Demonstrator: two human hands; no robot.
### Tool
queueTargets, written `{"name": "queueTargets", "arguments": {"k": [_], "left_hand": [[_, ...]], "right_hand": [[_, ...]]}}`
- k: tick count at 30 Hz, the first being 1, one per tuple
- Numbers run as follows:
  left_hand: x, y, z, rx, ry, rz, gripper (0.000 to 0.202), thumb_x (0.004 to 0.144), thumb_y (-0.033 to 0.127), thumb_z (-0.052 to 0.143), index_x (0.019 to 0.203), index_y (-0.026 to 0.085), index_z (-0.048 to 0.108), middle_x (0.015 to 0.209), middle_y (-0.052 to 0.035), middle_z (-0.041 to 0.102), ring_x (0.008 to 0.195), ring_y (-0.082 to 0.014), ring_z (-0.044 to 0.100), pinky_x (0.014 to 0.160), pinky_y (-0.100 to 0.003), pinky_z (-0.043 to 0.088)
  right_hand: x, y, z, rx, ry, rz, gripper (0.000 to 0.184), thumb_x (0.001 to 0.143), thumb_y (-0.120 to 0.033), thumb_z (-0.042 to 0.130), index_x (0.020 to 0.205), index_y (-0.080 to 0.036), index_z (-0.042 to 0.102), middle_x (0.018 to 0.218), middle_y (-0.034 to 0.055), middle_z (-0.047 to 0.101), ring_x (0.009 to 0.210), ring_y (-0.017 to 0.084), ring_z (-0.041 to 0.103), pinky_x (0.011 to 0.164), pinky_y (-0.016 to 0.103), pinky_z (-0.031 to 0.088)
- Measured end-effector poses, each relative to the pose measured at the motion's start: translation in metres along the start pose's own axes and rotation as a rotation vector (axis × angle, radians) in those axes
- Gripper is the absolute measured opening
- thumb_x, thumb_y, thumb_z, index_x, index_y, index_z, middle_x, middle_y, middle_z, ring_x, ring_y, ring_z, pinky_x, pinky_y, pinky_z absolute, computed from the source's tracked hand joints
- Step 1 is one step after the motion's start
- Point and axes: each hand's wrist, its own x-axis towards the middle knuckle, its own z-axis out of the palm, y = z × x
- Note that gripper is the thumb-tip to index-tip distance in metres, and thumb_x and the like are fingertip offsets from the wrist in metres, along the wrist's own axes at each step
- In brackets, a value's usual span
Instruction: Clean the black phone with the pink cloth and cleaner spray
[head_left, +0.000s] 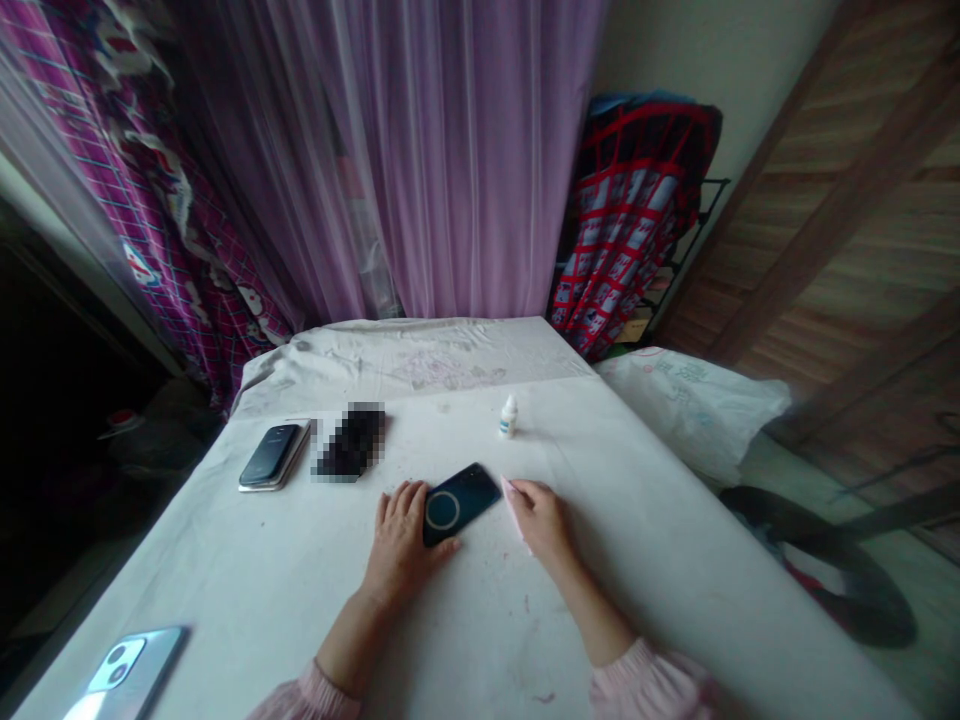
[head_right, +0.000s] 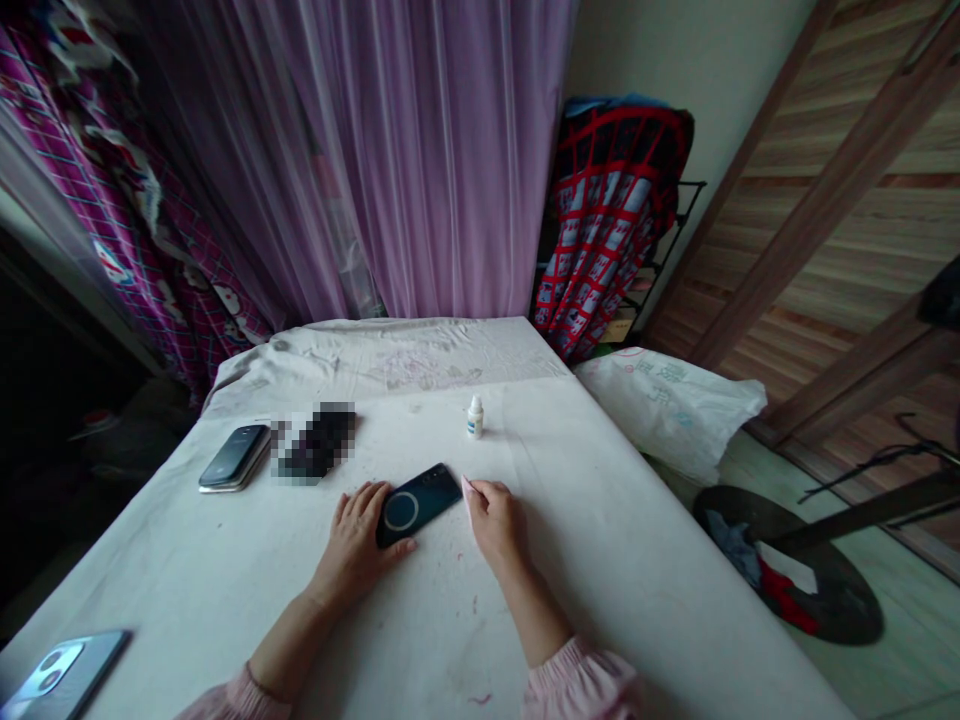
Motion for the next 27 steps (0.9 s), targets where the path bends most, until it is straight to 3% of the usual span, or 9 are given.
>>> {"name": "queueTargets", "arguments": {"k": [2,7,14,18,23,27], "left_hand": [[-0.001,0.005,0.003,0.014,0.038,-0.009,0.071,0.077,0.061,0.064,0.132,0.016,0.051,0.134,-0.0177,0.055,0.130,-0.0367,0.045,0.110,-0.060,0.027],[-0.001,0.002,0.002,0.008,-0.016,0.024,0.067,0.083,0.057,0.059,0.135,0.018,0.047,0.139,-0.0152,0.052,0.134,-0.0345,0.041,0.110,-0.060,0.025],[-0.002,0.001,0.004,0.033,-0.048,0.048,0.071,0.085,0.059,0.056,0.140,0.016,0.042,0.145,-0.0162,0.046,0.137,-0.0344,0.036,0.111,-0.059,0.025],[-0.001,0.004,0.001,0.026,-0.065,0.043,0.073,0.085,0.061,0.055,0.140,0.015,0.042,0.145,-0.0176,0.045,0.137,-0.0352,0.037,0.111,-0.060,0.024],[-0.002,0.006,-0.001,0.013,-0.051,0.023,0.070,0.086,0.058,0.055,0.141,0.016,0.042,0.146,-0.0167,0.045,0.137,-0.0346,0.036,0.112,-0.059,0.023],[-0.002,0.007,-0.002,0.005,-0.046,0.026,0.071,0.086,0.058,0.054,0.140,0.015,0.042,0.145,-0.0176,0.045,0.137,-0.0345,0.036,0.113,-0.060,0.021]], "right_hand": [[0.002,-0.008,0.001,-0.157,-0.062,-0.022,0.030,0.087,-0.027,0.047,0.094,-0.018,0.075,0.091,0.0091,0.072,0.082,0.019,0.065,0.074,0.025,0.045],[0.017,-0.030,-0.002,-0.430,-0.192,-0.011,0.024,0.088,-0.025,0.052,0.087,-0.022,0.075,0.090,0.0059,0.072,0.080,0.015,0.064,0.068,0.021,0.039],[0.053,-0.046,0.016,-0.493,-0.251,-0.027,0.026,0.089,-0.032,0.055,0.075,-0.023,0.076,0.083,0.0061,0.074,0.075,0.015,0.063,0.060,0.024,0.033],[0.065,-0.052,0.028,-0.485,-0.243,-0.041,0.027,0.091,-0.035,0.053,0.082,-0.024,0.077,0.089,0.0067,0.074,0.077,0.016,0.064,0.061,0.024,0.035],[0.049,-0.043,0.020,-0.471,-0.212,-0.048,0.025,0.090,-0.027,0.051,0.094,-0.025,0.076,0.096,0.0062,0.073,0.084,0.016,0.064,0.068,0.023,0.039],[0.019,-0.020,0.003,-0.398,-0.180,-0.058,0.029,0.091,-0.030,0.049,0.090,-0.023,0.077,0.088,0.0063,0.072,0.078,0.016,0.064,0.067,0.023,0.042]]}}
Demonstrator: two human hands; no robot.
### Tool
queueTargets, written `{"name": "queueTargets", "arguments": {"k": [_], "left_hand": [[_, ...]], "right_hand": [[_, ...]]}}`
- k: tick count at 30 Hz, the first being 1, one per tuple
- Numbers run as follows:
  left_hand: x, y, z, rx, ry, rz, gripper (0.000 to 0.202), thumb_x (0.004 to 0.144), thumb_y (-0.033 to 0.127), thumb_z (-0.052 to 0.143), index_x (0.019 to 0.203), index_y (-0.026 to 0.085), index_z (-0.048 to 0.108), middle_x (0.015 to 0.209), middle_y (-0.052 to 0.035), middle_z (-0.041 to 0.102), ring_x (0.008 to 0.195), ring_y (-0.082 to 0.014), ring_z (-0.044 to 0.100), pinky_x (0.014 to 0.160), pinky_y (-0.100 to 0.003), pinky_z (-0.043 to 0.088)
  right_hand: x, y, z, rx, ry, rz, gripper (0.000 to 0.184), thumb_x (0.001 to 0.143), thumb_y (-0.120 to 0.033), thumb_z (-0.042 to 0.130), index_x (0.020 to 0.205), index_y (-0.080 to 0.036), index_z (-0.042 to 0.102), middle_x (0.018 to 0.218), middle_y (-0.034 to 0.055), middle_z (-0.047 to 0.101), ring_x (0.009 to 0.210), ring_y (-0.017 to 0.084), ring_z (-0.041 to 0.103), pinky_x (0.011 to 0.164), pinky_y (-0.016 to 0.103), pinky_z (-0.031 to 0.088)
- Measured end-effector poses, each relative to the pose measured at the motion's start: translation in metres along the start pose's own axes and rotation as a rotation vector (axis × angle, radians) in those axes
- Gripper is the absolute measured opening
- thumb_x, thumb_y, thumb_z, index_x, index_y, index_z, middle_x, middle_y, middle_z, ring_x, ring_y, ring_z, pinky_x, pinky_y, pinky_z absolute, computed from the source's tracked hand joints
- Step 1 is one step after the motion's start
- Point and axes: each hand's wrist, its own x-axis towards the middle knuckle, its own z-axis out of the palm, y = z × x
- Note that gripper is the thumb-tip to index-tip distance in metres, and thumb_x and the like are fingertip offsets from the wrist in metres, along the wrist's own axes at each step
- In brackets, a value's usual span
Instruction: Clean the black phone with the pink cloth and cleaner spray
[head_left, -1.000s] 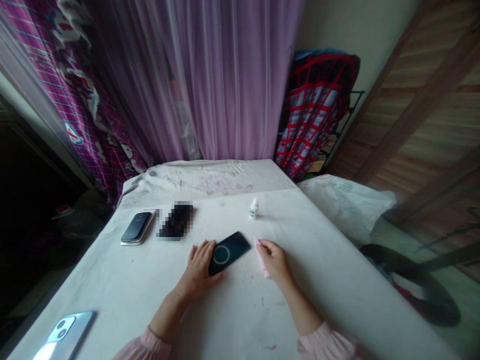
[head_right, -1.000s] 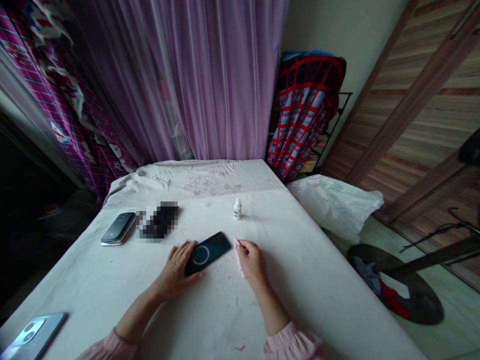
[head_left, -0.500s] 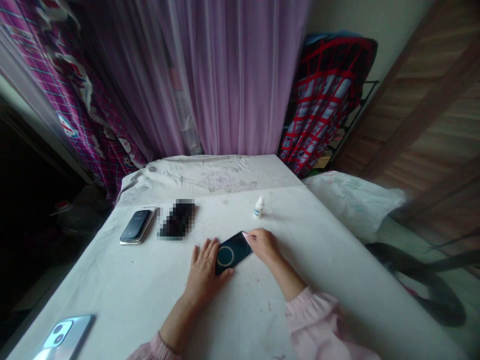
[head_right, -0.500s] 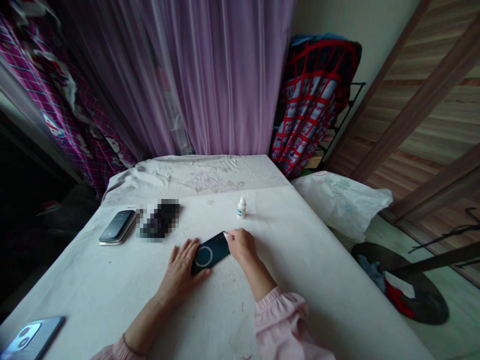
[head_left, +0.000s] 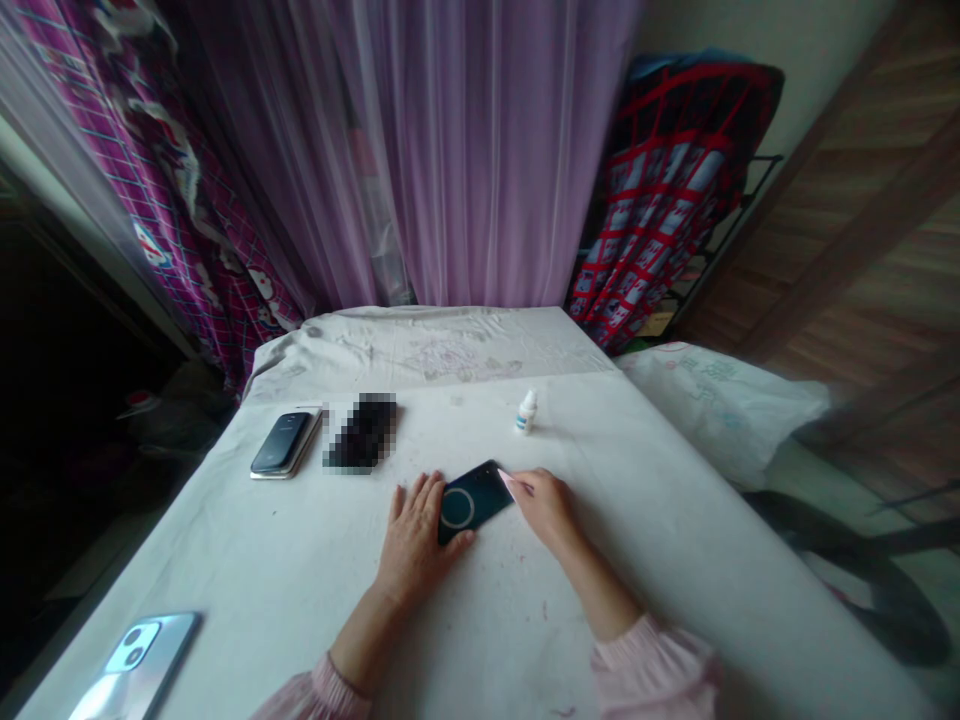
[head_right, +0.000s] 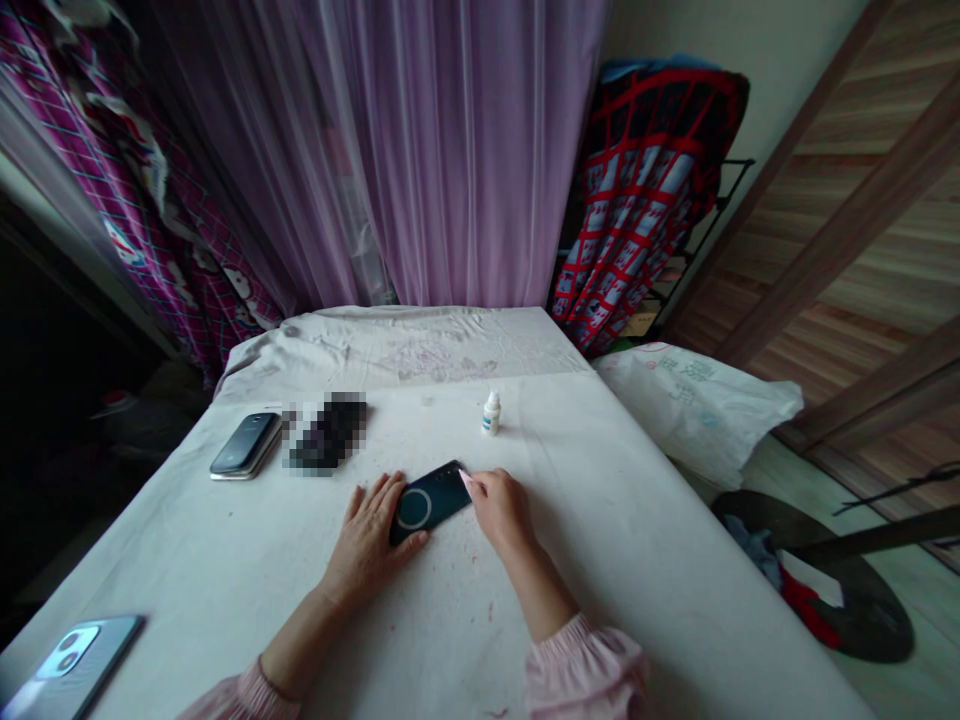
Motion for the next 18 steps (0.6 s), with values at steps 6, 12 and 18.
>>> {"name": "queueTargets", "arguments": {"k": [6,12,18], "left_hand": [[0.001,-0.002,-0.001,-0.016,-0.037,0.018,0.072,0.087,0.063,0.050,0.141,0.016,0.041,0.146,-0.0165,0.045,0.138,-0.0338,0.036,0.113,-0.059,0.021],[0.002,-0.004,-0.002,-0.020,-0.053,0.028,0.074,0.087,0.064,0.049,0.140,0.014,0.041,0.146,-0.0176,0.045,0.138,-0.0345,0.035,0.113,-0.060,0.020],[0.005,0.000,-0.002,-0.028,-0.055,0.012,0.077,0.084,0.068,0.050,0.138,0.014,0.044,0.146,-0.0187,0.044,0.138,-0.0358,0.035,0.112,-0.060,0.021]], "right_hand": [[-0.009,0.009,-0.002,0.055,0.008,-0.002,0.029,0.089,-0.031,0.050,0.086,-0.023,0.078,0.085,0.0060,0.073,0.074,0.016,0.064,0.064,0.022,0.040],[0.036,-0.021,-0.004,-0.062,-0.058,-0.001,0.032,0.089,-0.037,0.053,0.071,-0.024,0.077,0.077,0.0058,0.074,0.066,0.015,0.061,0.057,0.025,0.033],[0.048,-0.029,0.004,-0.102,-0.031,-0.027,0.027,0.091,-0.032,0.052,0.084,-0.024,0.077,0.090,0.0071,0.073,0.079,0.016,0.063,0.064,0.024,0.036]]}}
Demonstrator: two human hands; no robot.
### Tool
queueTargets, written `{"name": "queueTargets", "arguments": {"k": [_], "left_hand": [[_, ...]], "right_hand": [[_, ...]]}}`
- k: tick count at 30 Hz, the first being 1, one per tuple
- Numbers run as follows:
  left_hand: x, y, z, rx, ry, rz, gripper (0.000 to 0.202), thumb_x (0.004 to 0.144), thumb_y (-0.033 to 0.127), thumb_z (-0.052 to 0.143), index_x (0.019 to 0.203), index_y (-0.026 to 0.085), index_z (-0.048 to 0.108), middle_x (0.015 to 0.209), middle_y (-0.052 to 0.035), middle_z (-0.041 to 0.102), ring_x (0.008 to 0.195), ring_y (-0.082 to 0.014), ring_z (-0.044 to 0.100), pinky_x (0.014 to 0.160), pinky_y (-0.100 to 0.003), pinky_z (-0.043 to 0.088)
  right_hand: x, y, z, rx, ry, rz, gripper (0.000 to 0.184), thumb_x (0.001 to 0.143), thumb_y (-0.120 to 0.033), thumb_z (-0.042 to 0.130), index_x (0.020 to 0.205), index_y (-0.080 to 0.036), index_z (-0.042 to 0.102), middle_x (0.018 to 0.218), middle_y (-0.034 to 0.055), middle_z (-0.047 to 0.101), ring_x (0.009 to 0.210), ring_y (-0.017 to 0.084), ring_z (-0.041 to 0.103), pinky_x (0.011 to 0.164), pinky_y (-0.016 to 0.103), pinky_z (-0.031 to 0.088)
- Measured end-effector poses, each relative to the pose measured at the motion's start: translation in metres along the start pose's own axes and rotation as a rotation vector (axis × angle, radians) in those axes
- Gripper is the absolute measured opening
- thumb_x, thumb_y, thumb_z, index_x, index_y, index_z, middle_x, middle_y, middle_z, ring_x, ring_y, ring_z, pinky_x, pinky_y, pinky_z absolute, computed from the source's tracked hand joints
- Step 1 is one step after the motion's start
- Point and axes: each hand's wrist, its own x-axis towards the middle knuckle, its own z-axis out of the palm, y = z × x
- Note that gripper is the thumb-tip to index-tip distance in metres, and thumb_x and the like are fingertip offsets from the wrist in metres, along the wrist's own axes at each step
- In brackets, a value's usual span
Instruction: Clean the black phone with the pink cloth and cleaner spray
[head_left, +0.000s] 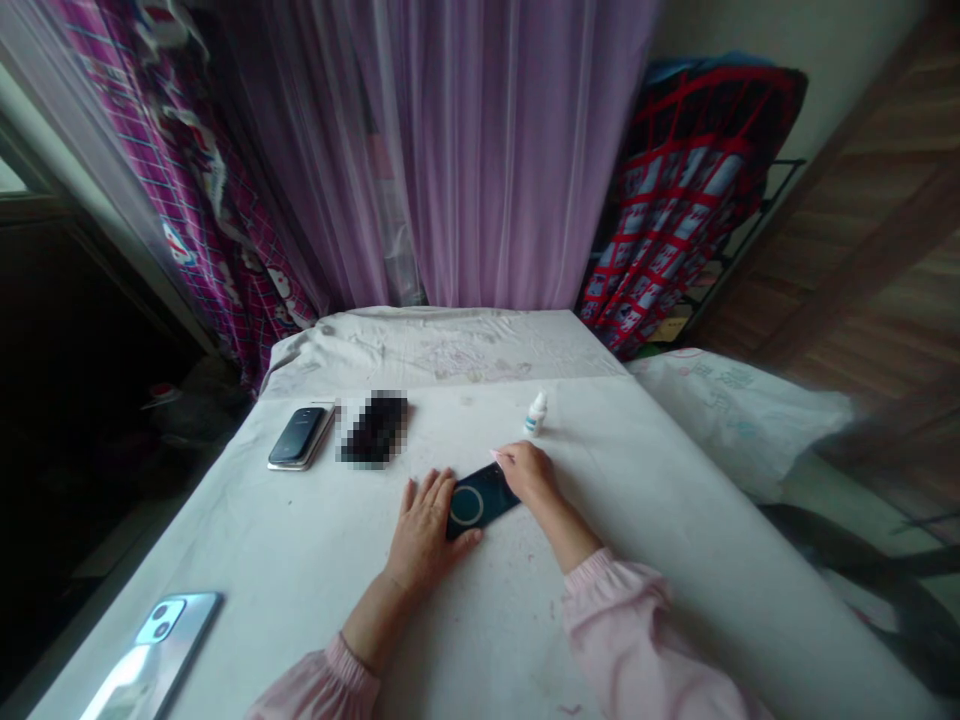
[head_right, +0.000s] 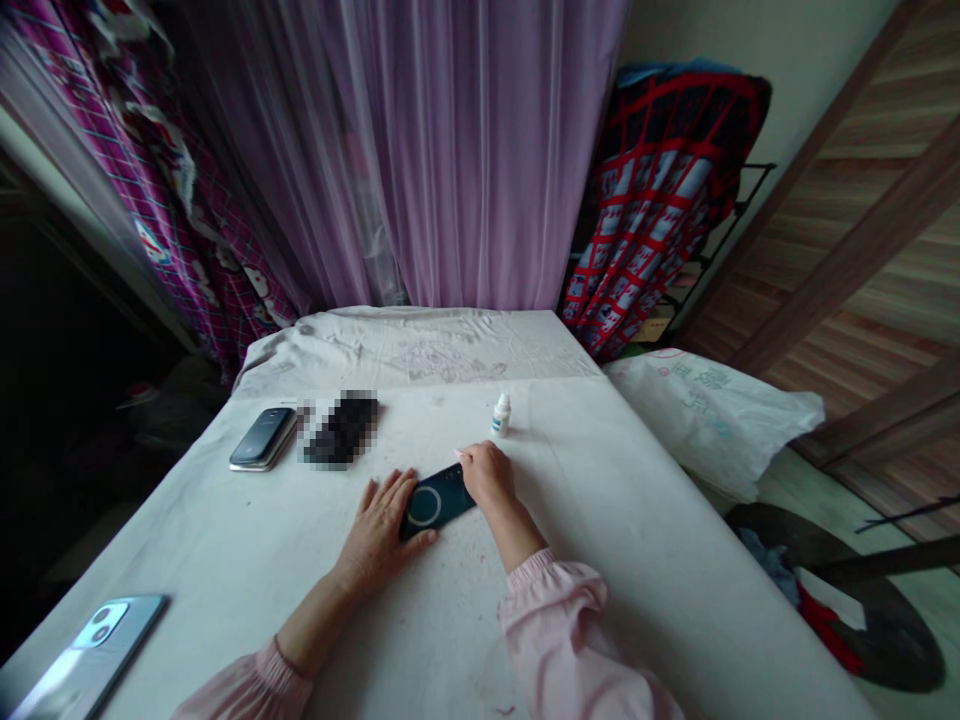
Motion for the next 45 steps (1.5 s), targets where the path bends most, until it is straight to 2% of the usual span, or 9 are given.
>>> {"name": "queueTargets", "arguments": {"k": [5,11,14,19,25,34,38,41,45], "left_hand": [[-0.010,-0.011,-0.001,-0.006,0.054,-0.051,0.082,0.077,0.069,0.059,0.137,0.015,0.044,0.145,-0.0215,0.043,0.138,-0.0375,0.033,0.111,-0.060,0.023],[-0.026,-0.025,-0.013,-0.001,0.052,-0.127,0.069,0.078,0.056,0.065,0.133,0.018,0.047,0.145,-0.0181,0.045,0.138,-0.0367,0.033,0.112,-0.062,0.021],[-0.022,-0.023,-0.017,-0.012,0.028,-0.136,0.067,0.078,0.051,0.067,0.134,0.019,0.047,0.145,-0.0168,0.045,0.138,-0.0365,0.033,0.111,-0.063,0.020],[-0.008,-0.013,-0.020,-0.037,-0.014,-0.139,0.069,0.077,0.049,0.069,0.135,0.018,0.047,0.146,-0.0167,0.044,0.139,-0.0363,0.031,0.111,-0.065,0.016],[0.003,-0.004,-0.022,-0.064,-0.042,-0.131,0.072,0.075,0.050,0.071,0.135,0.019,0.047,0.146,-0.0156,0.044,0.140,-0.0357,0.031,0.112,-0.063,0.015],[0.003,-0.004,-0.021,-0.109,-0.053,-0.140,0.072,0.075,0.053,0.070,0.135,0.019,0.046,0.147,-0.0141,0.043,0.141,-0.0343,0.028,0.114,-0.062,0.011],[0.004,-0.004,-0.020,-0.116,-0.036,-0.162,0.066,0.077,0.048,0.069,0.133,0.020,0.047,0.147,-0.0136,0.044,0.141,-0.0335,0.029,0.115,-0.061,0.011],[0.005,-0.004,-0.019,-0.117,-0.032,-0.170,0.064,0.077,0.046,0.069,0.131,0.018,0.048,0.146,-0.0140,0.044,0.141,-0.0328,0.029,0.115,-0.060,0.011],[0.005,-0.006,-0.019,-0.121,-0.047,-0.167,0.070,0.074,0.051,0.072,0.132,0.019,0.047,0.148,-0.0137,0.042,0.142,-0.0325,0.027,0.115,-0.059,0.012]], "right_hand": [[-0.011,0.010,0.000,-0.009,0.027,-0.013,0.027,0.093,-0.030,0.050,0.091,-0.024,0.076,0.093,0.0061,0.071,0.083,0.016,0.062,0.068,0.024,0.039],[-0.024,0.020,0.001,-0.009,0.056,0.008,0.029,0.094,-0.032,0.047,0.093,-0.024,0.075,0.091,0.0058,0.069,0.076,0.016,0.062,0.064,0.025,0.038],[-0.030,0.020,0.002,-0.008,0.093,-0.001,0.028,0.094,-0.031,0.047,0.098,-0.025,0.074,0.095,0.0058,0.068,0.079,0.017,0.061,0.065,0.025,0.038],[-0.039,0.014,-0.002,-0.064,0.154,-0.096,0.027,0.092,-0.026,0.050,0.103,-0.026,0.074,0.096,0.0063,0.068,0.089,0.019,0.058,0.074,0.027,0.039],[-0.038,-0.002,-0.004,-0.108,0.083,-0.131,0.027,0.094,-0.027,0.048,0.101,-0.027,0.074,0.097,0.0059,0.067,0.089,0.019,0.057,0.073,0.026,0.039],[-0.036,-0.052,0.011,-0.137,0.000,-0.250,0.030,0.096,-0.025,0.044,0.104,-0.024,0.073,0.100,0.0086,0.066,0.094,0.020,0.058,0.078,0.027,0.041],[-0.042,-0.063,0.016,-0.114,-0.017,-0.315,0.032,0.097,-0.023,0.041,0.107,-0.023,0.072,0.101,0.0087,0.066,0.095,0.020,0.057,0.081,0.027,0.042],[-0.052,-0.058,0.015,-0.066,-0.024,-0.391,0.030,0.097,-0.023,0.043,0.108,-0.025,0.071,0.099,0.0075,0.066,0.093,0.019,0.057,0.081,0.026,0.042],[-0.068,-0.035,0.012,0.036,0.001,-0.490,0.028,0.095,-0.021,0.048,0.109,-0.026,0.071,0.095,0.0059,0.066,0.089,0.018,0.057,0.080,0.026,0.044]]}}
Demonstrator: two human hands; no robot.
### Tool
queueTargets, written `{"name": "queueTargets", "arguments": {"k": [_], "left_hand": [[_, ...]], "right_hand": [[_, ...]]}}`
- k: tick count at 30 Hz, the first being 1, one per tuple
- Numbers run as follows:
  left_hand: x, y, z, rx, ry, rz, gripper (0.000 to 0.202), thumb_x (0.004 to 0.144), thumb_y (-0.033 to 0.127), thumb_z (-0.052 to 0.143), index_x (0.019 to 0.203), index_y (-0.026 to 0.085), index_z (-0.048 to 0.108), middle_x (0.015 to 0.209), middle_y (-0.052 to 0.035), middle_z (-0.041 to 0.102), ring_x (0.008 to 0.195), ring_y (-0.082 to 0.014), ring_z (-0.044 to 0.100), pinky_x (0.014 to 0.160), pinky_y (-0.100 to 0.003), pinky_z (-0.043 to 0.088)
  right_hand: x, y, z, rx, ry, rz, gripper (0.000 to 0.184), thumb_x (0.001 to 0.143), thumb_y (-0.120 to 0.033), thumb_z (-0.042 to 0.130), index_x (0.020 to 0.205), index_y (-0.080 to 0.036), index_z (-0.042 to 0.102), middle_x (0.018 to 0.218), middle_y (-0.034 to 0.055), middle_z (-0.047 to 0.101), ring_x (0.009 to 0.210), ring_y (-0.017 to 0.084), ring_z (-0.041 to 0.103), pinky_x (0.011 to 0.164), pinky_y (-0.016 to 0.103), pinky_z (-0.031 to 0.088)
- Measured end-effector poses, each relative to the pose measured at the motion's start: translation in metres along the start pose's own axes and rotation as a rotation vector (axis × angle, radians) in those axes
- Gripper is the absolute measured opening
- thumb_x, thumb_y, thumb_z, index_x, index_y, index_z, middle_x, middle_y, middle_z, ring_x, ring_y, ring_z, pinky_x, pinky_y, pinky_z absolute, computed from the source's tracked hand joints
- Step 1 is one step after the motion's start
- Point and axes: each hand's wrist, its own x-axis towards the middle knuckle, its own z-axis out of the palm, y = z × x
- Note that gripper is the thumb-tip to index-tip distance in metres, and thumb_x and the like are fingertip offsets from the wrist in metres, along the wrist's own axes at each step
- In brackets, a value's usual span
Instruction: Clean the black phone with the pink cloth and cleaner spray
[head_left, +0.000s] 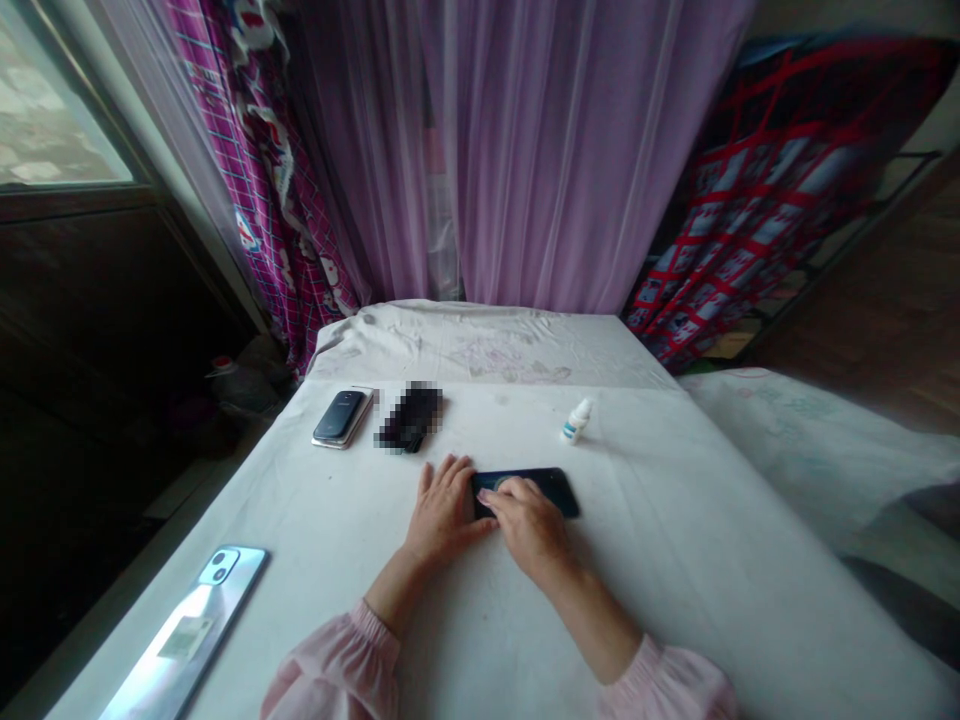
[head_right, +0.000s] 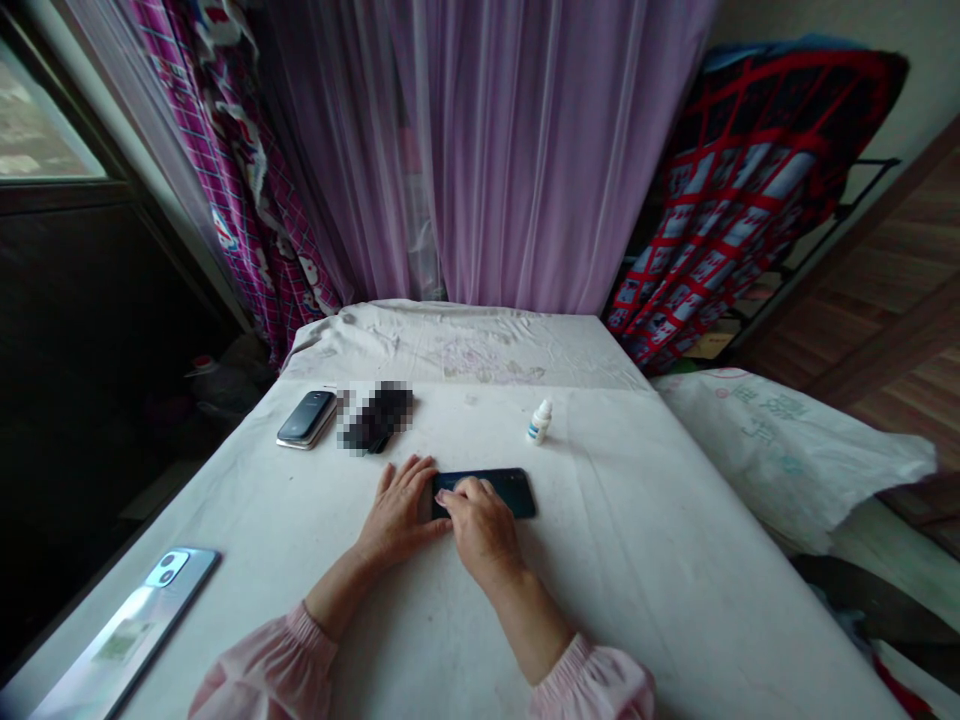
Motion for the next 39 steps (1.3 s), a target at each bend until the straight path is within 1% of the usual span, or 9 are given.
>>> {"name": "queueTargets", "arguments": {"k": [5,9,12,16,21,26,32,36,39], "left_hand": [[0.000,-0.002,-0.001,-0.010,-0.009,0.010,0.073,0.073,0.053,0.073,0.133,0.021,0.046,0.149,-0.0128,0.041,0.142,-0.0329,0.026,0.115,-0.059,0.010],[0.000,-0.004,0.000,0.001,-0.008,0.023,0.072,0.074,0.054,0.071,0.133,0.021,0.045,0.149,-0.0129,0.041,0.142,-0.0331,0.025,0.115,-0.059,0.009],[0.000,-0.004,0.001,0.012,-0.005,0.029,0.072,0.074,0.056,0.070,0.132,0.020,0.046,0.148,-0.0131,0.042,0.142,-0.0334,0.026,0.115,-0.060,0.010],[0.000,-0.004,0.001,0.019,-0.007,0.027,0.072,0.074,0.055,0.071,0.132,0.020,0.045,0.149,-0.0132,0.041,0.142,-0.0333,0.026,0.115,-0.060,0.010],[0.001,-0.004,0.001,0.014,-0.014,0.024,0.073,0.075,0.057,0.070,0.133,0.020,0.045,0.149,-0.0131,0.041,0.143,-0.0325,0.025,0.115,-0.059,0.010],[0.000,-0.004,0.001,0.002,-0.012,0.023,0.075,0.074,0.057,0.070,0.134,0.020,0.045,0.149,-0.0136,0.041,0.142,-0.0332,0.026,0.115,-0.059,0.010],[0.000,-0.002,-0.001,-0.001,-0.020,0.035,0.076,0.074,0.057,0.071,0.135,0.021,0.045,0.149,-0.0137,0.041,0.142,-0.0346,0.026,0.114,-0.061,0.012],[0.001,-0.002,-0.005,0.015,-0.063,0.031,0.076,0.074,0.053,0.072,0.137,0.020,0.044,0.150,-0.0137,0.039,0.143,-0.0346,0.024,0.115,-0.061,0.010],[0.001,-0.003,-0.008,0.012,-0.105,0.051,0.077,0.075,0.049,0.071,0.140,0.020,0.041,0.151,-0.0132,0.038,0.143,-0.0334,0.023,0.115,-0.060,0.009]], "right_hand": [[-0.020,0.036,-0.007,0.004,0.118,0.051,0.026,0.094,-0.020,0.051,0.107,-0.026,0.072,0.090,0.0055,0.066,0.083,0.018,0.058,0.074,0.026,0.045],[-0.010,0.057,-0.012,-0.052,0.163,0.183,0.025,0.093,-0.019,0.051,0.104,-0.025,0.073,0.090,0.0058,0.067,0.083,0.018,0.059,0.073,0.025,0.045],[0.005,0.052,-0.010,-0.093,0.142,0.214,0.026,0.093,-0.018,0.050,0.100,-0.023,0.074,0.089,0.0077,0.067,0.085,0.019,0.060,0.076,0.027,0.046],[0.016,0.029,0.002,-0.088,0.124,0.150,0.026,0.092,-0.017,0.051,0.103,-0.023,0.074,0.090,0.0083,0.067,0.085,0.020,0.059,0.077,0.029,0.046],[0.001,0.017,0.007,-0.002,0.134,-0.007,0.026,0.093,-0.017,0.050,0.105,-0.024,0.073,0.088,0.0076,0.066,0.085,0.019,0.058,0.077,0.029,0.047],[-0.022,0.035,-0.005,0.054,0.120,-0.106,0.026,0.093,-0.018,0.051,0.105,-0.026,0.072,0.087,0.0061,0.065,0.082,0.018,0.057,0.076,0.028,0.048],[-0.012,0.063,-0.013,0.014,0.130,0.032,0.027,0.094,-0.019,0.048,0.104,-0.024,0.073,0.087,0.0061,0.065,0.083,0.018,0.059,0.076,0.027,0.048],[0.014,0.052,-0.005,-0.058,0.103,0.126,0.027,0.092,-0.016,0.050,0.101,-0.022,0.075,0.089,0.0078,0.067,0.086,0.020,0.060,0.079,0.028,0.047],[0.023,0.036,0.002,-0.060,0.090,0.101,0.026,0.091,-0.017,0.052,0.102,-0.024,0.075,0.089,0.0078,0.067,0.086,0.020,0.060,0.079,0.029,0.047]]}}
